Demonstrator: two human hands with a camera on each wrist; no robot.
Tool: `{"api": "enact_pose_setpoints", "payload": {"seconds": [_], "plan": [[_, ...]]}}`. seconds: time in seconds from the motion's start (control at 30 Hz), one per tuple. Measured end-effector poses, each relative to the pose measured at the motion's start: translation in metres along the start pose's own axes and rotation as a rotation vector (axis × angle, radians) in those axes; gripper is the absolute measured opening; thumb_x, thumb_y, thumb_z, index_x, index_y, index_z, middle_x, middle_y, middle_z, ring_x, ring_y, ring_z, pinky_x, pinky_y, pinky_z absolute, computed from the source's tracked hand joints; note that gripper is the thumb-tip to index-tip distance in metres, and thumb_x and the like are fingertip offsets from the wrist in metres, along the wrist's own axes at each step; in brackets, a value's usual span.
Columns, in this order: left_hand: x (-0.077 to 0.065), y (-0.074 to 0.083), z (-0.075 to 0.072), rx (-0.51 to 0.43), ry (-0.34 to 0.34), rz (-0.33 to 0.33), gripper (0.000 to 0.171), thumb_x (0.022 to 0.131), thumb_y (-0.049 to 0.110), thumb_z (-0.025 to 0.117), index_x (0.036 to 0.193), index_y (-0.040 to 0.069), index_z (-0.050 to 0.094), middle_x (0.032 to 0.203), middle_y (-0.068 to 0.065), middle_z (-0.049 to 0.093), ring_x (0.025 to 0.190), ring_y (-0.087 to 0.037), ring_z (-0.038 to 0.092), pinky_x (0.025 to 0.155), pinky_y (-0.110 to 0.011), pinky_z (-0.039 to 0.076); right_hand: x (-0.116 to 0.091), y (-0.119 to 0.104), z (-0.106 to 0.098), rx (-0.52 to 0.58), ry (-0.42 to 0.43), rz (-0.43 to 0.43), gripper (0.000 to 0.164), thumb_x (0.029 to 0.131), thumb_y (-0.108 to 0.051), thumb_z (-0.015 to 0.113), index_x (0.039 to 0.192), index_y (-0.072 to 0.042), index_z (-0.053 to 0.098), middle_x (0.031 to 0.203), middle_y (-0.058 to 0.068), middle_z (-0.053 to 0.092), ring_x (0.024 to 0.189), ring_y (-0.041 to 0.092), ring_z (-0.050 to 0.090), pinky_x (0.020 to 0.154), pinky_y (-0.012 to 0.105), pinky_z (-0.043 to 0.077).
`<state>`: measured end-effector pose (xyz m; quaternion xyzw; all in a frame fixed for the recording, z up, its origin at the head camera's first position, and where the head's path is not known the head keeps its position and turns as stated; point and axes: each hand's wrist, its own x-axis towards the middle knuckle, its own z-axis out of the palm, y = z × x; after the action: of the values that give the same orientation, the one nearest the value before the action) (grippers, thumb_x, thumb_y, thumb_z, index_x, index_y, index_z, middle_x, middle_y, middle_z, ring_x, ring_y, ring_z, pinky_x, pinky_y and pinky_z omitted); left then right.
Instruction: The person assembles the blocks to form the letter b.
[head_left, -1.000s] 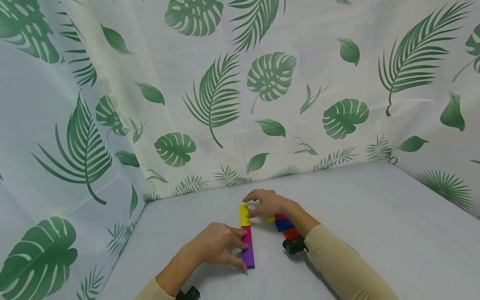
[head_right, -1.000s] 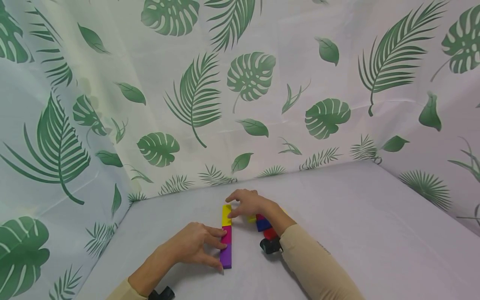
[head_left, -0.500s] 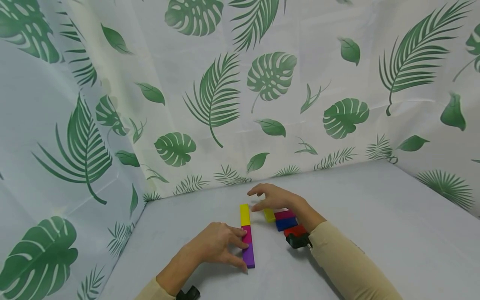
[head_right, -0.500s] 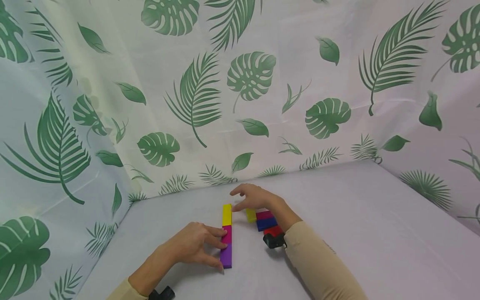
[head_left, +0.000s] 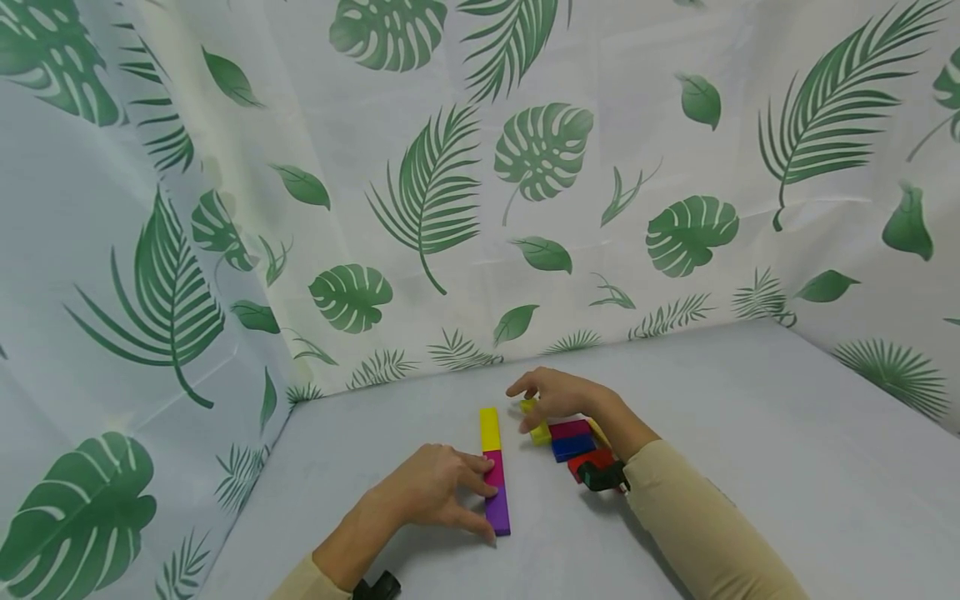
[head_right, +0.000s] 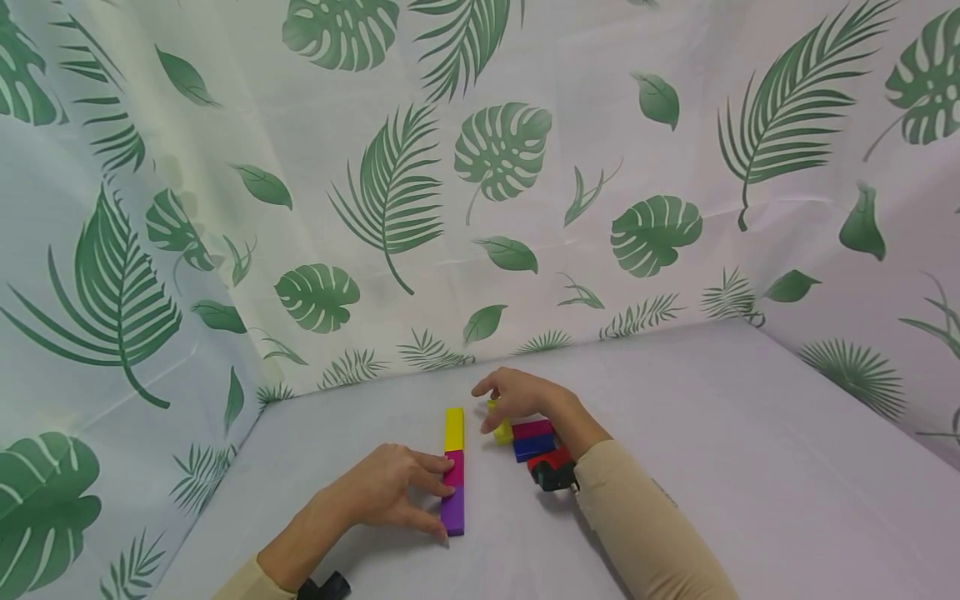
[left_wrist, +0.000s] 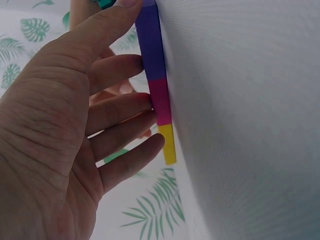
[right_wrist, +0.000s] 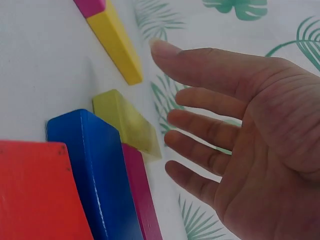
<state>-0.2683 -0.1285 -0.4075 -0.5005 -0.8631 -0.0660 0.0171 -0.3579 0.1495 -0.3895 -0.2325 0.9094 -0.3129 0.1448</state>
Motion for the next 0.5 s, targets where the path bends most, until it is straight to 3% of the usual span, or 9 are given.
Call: {"api": "enact_pose_setpoints", "payload": {"seconds": [0.2, 0.5], "plan": [[0.0, 0.0003, -0.0007, -0.014, -0.017, -0.021, 0.057, 0.078, 0.076, 0.074, 0.118, 0.036, 0.079, 0.134, 0.007, 0.071, 0.125, -0.009, 0.067, 0.1, -0.039, 0.059, 0.0005, 0.0047, 0.0006, -0.04, -0.001, 0.05, 0.063, 0.083, -0.031, 0.088, 0.141, -0.019, 0.066, 0.14, 0.008, 0.063, 0.127, 0.028, 0.057, 0.108, 0.055, 0.05], [0.0002, 0.0009, -0.0006, -0.005, -0.02, -0.027, 0.057, 0.078, 0.077, 0.073, 0.119, 0.036, 0.079, 0.134, 0.008, 0.071, 0.126, -0.008, 0.067, 0.101, -0.037, 0.058, -0.0003, 0.0067, -0.0011, -0.077, 0.0, 0.087, 0.06, 0.082, -0.029, 0.09, 0.137, -0.019, 0.069, 0.137, 0.007, 0.063, 0.126, 0.028, 0.058, 0.109, 0.056, 0.05]]}}
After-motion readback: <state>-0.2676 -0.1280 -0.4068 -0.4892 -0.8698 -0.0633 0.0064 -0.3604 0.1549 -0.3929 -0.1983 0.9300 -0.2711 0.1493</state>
